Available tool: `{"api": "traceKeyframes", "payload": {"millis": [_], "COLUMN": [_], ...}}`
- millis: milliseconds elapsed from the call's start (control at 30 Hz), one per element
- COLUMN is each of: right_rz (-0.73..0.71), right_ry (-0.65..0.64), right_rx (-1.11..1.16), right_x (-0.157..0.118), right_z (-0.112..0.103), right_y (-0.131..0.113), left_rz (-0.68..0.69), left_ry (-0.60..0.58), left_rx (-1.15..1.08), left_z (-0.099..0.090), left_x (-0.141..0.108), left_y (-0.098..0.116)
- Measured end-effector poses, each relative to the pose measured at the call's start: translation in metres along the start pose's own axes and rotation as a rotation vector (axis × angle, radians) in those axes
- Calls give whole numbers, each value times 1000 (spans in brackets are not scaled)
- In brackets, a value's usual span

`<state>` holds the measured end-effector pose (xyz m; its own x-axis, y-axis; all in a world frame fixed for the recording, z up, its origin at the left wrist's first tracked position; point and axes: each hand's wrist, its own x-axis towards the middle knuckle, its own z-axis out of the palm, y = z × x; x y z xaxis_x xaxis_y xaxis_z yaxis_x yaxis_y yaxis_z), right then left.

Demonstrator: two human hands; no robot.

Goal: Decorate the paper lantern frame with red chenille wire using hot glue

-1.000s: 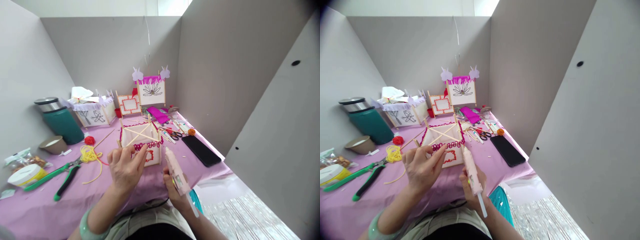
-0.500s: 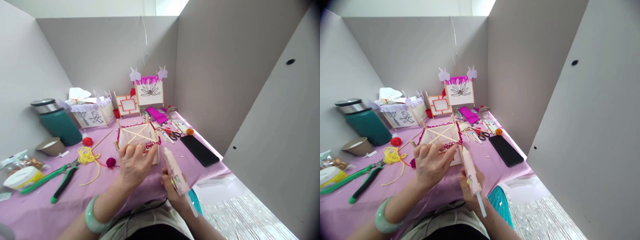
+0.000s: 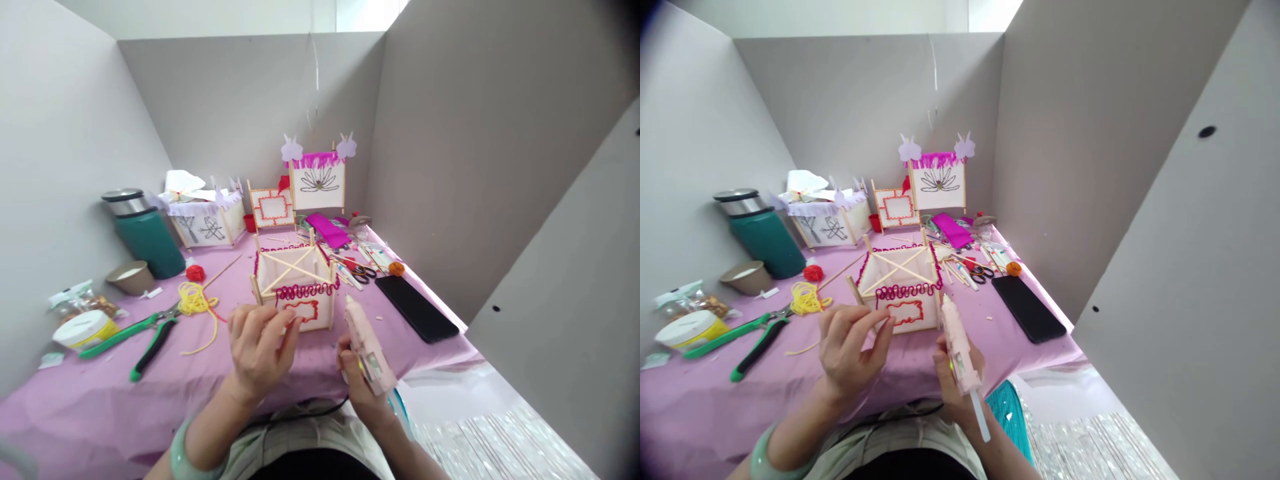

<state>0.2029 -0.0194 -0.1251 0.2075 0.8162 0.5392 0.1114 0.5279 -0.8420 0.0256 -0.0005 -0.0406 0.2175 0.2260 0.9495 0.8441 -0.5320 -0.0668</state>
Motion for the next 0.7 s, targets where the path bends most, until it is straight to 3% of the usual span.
{"api": "traceKeyframes", "payload": {"millis": [133, 267, 400, 533, 633, 700], "right_rz": [95, 146, 166, 180, 183, 191], "right_ry": [25, 25, 40, 6, 18, 21], "right_rx": [55, 152, 178, 179, 196, 211], "right_x": [-1, 3, 3, 2, 1, 1], "right_z": [3, 7, 8, 8, 8, 8], "right_y": [1, -7, -11, -8, -6, -5], "left_rz": [-271, -419, -417, -312, -301, -411], "left_ry": [40, -141, -350, -530, -578, -536], "left_rx": [16, -29, 28, -3, 34, 10], "left_z": [-13, -20, -29, -33, -31, -29], "left_x": [-26, -36, -38, -42, -41, -35], "left_y": [-21, -45, -67, -77, -77, -77]}}
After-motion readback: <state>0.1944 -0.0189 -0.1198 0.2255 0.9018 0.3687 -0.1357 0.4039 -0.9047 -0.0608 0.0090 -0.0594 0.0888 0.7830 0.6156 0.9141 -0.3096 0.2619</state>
